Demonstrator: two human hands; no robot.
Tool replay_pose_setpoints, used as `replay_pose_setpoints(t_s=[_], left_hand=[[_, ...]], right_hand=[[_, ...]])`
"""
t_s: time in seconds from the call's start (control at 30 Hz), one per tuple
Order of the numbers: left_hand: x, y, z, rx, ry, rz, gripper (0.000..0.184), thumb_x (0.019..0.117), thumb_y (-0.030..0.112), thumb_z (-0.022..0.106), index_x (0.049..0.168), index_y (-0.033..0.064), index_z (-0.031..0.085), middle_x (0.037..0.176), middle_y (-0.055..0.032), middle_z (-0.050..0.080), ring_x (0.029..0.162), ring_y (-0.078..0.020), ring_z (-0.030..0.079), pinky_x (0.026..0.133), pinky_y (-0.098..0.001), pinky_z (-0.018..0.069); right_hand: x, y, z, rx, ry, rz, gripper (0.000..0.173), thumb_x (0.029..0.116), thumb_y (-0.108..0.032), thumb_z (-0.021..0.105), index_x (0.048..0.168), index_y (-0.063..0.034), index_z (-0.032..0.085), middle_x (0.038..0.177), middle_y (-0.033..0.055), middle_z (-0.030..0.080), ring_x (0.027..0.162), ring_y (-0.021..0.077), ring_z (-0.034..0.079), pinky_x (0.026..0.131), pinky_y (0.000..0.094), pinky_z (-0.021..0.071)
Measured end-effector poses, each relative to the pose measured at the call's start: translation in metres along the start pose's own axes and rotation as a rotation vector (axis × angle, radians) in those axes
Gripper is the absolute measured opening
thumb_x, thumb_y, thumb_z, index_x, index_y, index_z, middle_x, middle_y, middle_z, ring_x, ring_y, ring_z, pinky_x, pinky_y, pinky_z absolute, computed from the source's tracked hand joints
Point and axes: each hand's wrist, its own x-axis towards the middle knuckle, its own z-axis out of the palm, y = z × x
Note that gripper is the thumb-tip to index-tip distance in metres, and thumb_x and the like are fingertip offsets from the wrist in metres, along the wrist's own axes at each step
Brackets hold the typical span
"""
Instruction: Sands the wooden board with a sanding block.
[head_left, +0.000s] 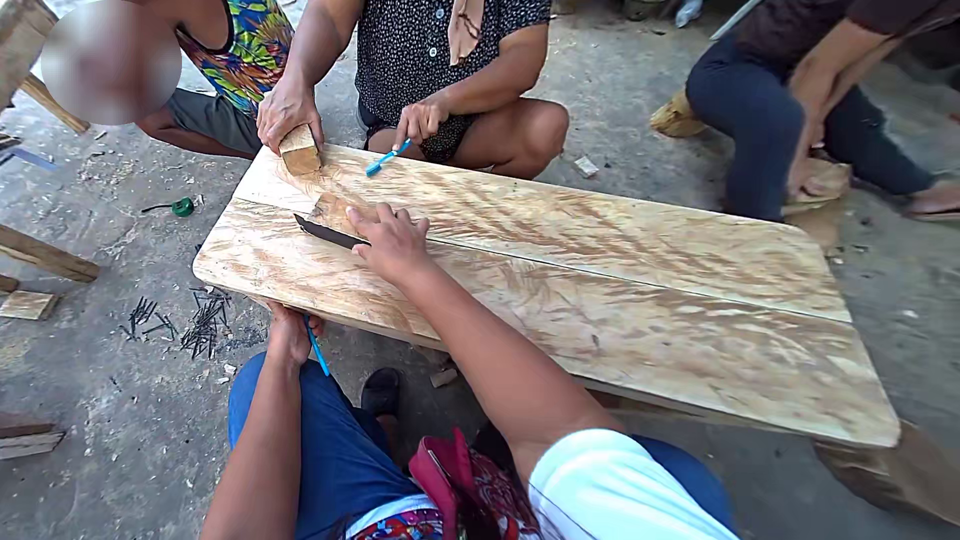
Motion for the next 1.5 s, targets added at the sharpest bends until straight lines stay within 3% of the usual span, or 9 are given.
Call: replay_pose_setpoints(t_s=[0.23,0.43,0.57,0.7,0.87,1.03,1.23,1.37,1.5], left_hand=[[0.002,-0.003,-0.001,0.008,-0.015,0.013,0.080,0.0961,0.072,-0.003,0.111,0.0173,0.054,0.065,-0.0037,0.057,0.043,-0.0118,0.045,0.038,-0.0242,0.0371],[0.005,-0.004,-0.003,0.005,-0.019,0.008,0.080,0.0965,0.072,-0.002,0.107,0.0163,0.054,0.062,-0.0039,0.054,0.043,-0.0123,0.044,0.038,-0.0246,0.0371],[0.002,-0.002,0.001,0.026,0.021,0.009,0.079,0.0972,0.072,-0.002,0.110,0.0160,0.052,0.064,-0.0035,0.054,0.044,-0.0121,0.043,0.039,-0.0252,0.0371],[0.002,-0.003,0.001,0.021,0.043,-0.001,0.077,0.0981,0.072,0.002,0.107,0.0155,0.053,0.065,-0.0038,0.054,0.043,-0.0124,0.043,0.038,-0.0252,0.0365],[0.004,-0.003,0.004,-0.005,0.037,-0.005,0.076,0.0994,0.069,0.001,0.108,0.0141,0.052,0.063,-0.0045,0.054,0.043,-0.0123,0.043,0.038,-0.0251,0.0375],[0.008,-0.005,-0.001,0.000,-0.006,-0.009,0.078,0.0991,0.068,-0.002,0.106,0.0137,0.053,0.061,-0.0040,0.054,0.043,-0.0125,0.044,0.039,-0.0246,0.0379],[0.008,-0.004,0.000,0.018,0.028,-0.003,0.078,0.0980,0.070,-0.002,0.105,0.0146,0.053,0.060,-0.0035,0.052,0.043,-0.0127,0.042,0.039,-0.0254,0.0369],[0.003,0.001,0.003,0.041,0.012,0.013,0.078,0.0991,0.068,-0.003,0.106,0.0136,0.052,0.061,-0.0037,0.054,0.043,-0.0125,0.045,0.039,-0.0249,0.0381],[0.001,-0.001,0.002,0.018,0.024,0.004,0.078,0.0991,0.069,-0.002,0.106,0.0136,0.053,0.060,-0.0041,0.054,0.042,-0.0126,0.044,0.038,-0.0251,0.0376]], right_hand=[[-0.098,0.097,-0.006,-0.056,0.180,0.091,0.058,0.0987,-0.038,0.069,0.153,-0.0261,0.052,0.137,0.0215,0.058,0.120,0.0466,0.055,0.089,0.0705,0.0400],[-0.029,0.020,0.010,-0.014,0.130,0.027,0.057,0.0986,-0.038,0.068,0.152,-0.0295,0.052,0.142,0.0198,0.056,0.126,0.0460,0.053,0.097,0.0726,0.0367],[0.021,-0.029,0.009,-0.014,-0.005,-0.011,0.060,0.1022,-0.039,0.062,0.158,-0.0349,0.042,0.150,0.0154,0.051,0.134,0.0428,0.047,0.098,0.0695,0.0370],[-0.004,-0.003,0.003,-0.002,0.004,-0.020,0.059,0.1021,-0.037,0.063,0.158,-0.0336,0.043,0.148,0.0149,0.053,0.133,0.0415,0.049,0.098,0.0683,0.0390],[-0.070,0.075,0.007,-0.058,0.212,-0.030,0.058,0.0970,-0.040,0.070,0.151,-0.0284,0.054,0.131,0.0196,0.061,0.114,0.0439,0.059,0.085,0.0665,0.0430],[-0.039,0.036,0.010,-0.038,0.176,0.007,0.058,0.0974,-0.037,0.070,0.152,-0.0238,0.054,0.135,0.0230,0.060,0.121,0.0476,0.056,0.091,0.0694,0.0410],[0.048,-0.039,0.020,-0.018,0.071,-0.053,0.058,0.1004,-0.040,0.064,0.156,-0.0342,0.046,0.146,0.0150,0.055,0.129,0.0412,0.052,0.098,0.0667,0.0380],[0.027,-0.018,0.005,0.015,0.000,-0.055,0.059,0.1024,-0.038,0.062,0.158,-0.0346,0.042,0.150,0.0133,0.051,0.134,0.0394,0.048,0.100,0.0671,0.0375],[-0.042,0.058,-0.003,0.010,0.119,-0.021,0.056,0.0986,-0.036,0.068,0.152,-0.0311,0.052,0.139,0.0152,0.059,0.125,0.0421,0.055,0.093,0.0704,0.0409]])
